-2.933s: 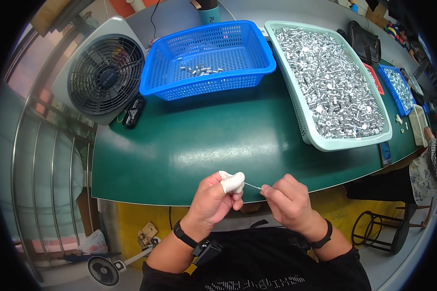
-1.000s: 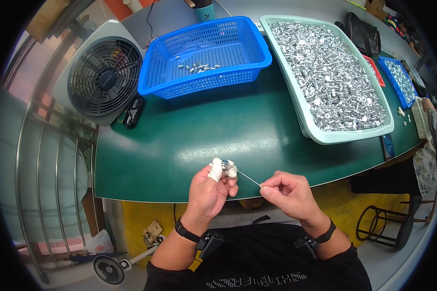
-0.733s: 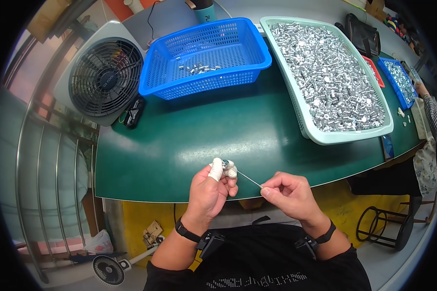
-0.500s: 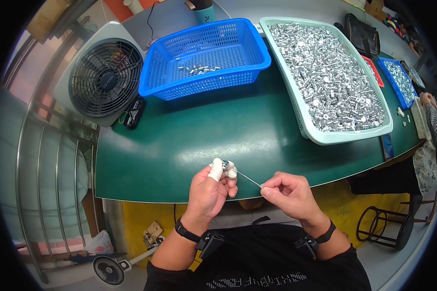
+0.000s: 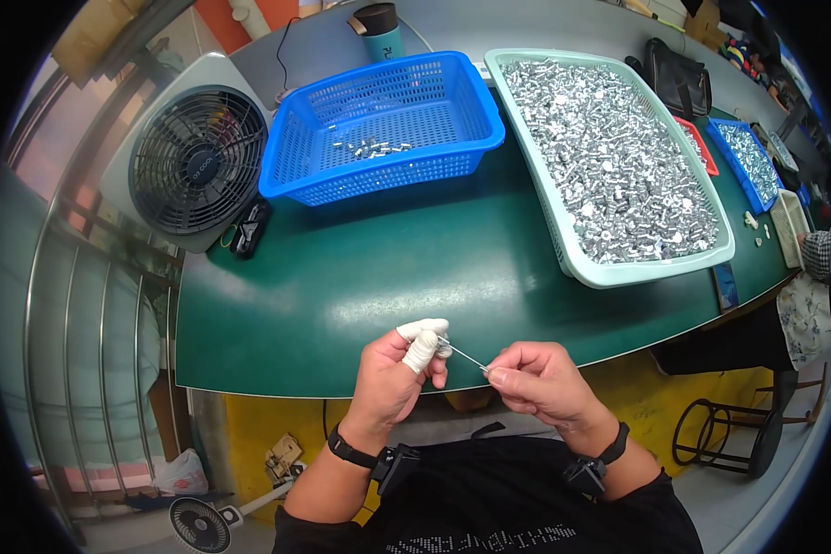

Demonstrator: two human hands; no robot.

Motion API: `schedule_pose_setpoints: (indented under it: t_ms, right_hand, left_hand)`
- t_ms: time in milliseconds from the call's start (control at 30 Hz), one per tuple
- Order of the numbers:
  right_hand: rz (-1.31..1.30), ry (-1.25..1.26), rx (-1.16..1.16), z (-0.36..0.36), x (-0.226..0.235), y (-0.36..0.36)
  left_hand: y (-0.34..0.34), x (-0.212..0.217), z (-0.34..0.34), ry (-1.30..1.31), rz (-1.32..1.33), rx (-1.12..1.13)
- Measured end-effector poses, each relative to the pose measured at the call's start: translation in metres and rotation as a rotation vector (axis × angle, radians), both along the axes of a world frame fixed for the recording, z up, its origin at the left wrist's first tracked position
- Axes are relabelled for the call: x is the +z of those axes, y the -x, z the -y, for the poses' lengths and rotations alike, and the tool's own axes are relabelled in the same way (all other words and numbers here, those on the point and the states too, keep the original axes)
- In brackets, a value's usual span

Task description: The person cuts a piece of tape with shears and wraps it around their fingers, then uses a thin metal rod to inspect small metal components one at a time.

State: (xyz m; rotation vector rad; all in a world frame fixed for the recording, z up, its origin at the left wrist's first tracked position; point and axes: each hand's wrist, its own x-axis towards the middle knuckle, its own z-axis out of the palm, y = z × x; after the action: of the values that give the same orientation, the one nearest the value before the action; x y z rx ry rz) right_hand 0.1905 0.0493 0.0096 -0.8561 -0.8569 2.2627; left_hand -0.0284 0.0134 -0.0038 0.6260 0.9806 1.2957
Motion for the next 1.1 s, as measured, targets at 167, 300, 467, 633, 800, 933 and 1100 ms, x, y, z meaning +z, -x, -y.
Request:
schedule_pose_setpoints:
  t_ms: [167, 300, 467, 633, 800, 933, 1100]
  right_hand:
    - [-0.044, 0.036, 0.025, -0.001, 0.003, 0.001]
    - [0.115, -0.370, -0.040, 0.000, 0.001, 0.006]
    - [0.632, -1.597, -0.210, -0.007, -0.002, 0.012]
    - [0.443, -1.063, -0.161, -0.004, -0.002, 0.005]
    - [0.403, -1.001, -0.113, -0.006, -0.006, -0.001]
    - [0.361, -0.947, -0.068, -0.007, -0.008, -0.004]
    - [0.486, -1.318, -0.243, -0.010, -0.006, -0.008]
  left_hand:
    - [0.000, -0.001, 0.001, -0.062, 0.060, -0.011]
    - [0.005, -0.001, 0.002, -0.035, 0.038, -0.072]
    - [0.014, 0.005, -0.003, 0.179, 0.089, -0.109]
    - [-0.002, 0.018, -0.008, 0.053, -0.046, -0.086]
    - [0.000, 0.022, -0.010, -0.212, -0.213, -0.161]
    - [0.010, 0.026, -0.005, -0.016, -0.376, -0.164]
    - [0.043, 0.009, -0.007, 0.008, 0.079, 0.002]
